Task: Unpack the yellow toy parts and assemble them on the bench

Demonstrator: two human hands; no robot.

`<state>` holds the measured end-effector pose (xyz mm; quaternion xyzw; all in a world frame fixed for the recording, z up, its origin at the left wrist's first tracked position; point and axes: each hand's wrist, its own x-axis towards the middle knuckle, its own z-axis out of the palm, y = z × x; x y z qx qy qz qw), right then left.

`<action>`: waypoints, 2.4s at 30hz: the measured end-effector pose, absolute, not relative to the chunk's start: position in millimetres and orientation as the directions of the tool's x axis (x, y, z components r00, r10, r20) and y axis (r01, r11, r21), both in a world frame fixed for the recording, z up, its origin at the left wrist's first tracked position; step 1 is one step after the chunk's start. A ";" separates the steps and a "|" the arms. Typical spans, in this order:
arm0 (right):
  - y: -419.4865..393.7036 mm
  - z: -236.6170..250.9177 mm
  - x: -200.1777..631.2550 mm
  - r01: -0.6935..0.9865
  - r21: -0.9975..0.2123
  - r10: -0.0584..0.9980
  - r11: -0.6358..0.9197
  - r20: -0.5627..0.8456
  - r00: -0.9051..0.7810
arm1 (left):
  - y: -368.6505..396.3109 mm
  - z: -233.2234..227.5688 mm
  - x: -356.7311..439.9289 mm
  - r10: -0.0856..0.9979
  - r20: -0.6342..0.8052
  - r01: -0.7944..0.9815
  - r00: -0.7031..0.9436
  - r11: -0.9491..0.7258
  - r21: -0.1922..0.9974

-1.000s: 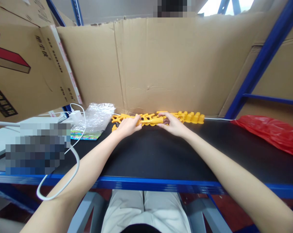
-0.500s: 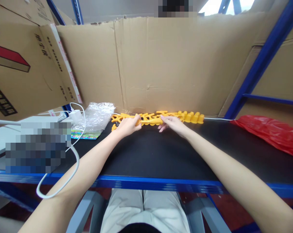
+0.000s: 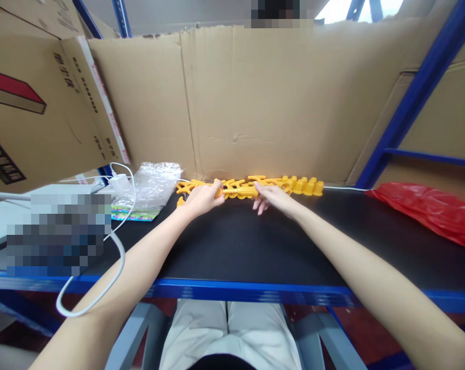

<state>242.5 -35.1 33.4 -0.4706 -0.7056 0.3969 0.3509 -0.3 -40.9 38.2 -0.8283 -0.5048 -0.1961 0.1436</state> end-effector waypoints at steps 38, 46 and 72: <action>-42.7 40.7 245.0 0.263 -0.905 0.896 0.334 0.218 -0.386 | -44.2 41.3 1.9 0.781 0.466 0.895 0.415 -0.444 -0.053; -38.5 35.4 243.1 0.225 -0.930 0.908 0.292 0.196 -0.370 | -44.2 41.3 2.2 0.779 0.468 0.893 0.417 -0.447 -0.050; 9.7 43.1 252.2 0.697 -0.516 0.780 0.498 0.618 -0.100 | -17.1 30.3 -23.4 0.894 0.320 0.948 0.315 -0.315 -0.053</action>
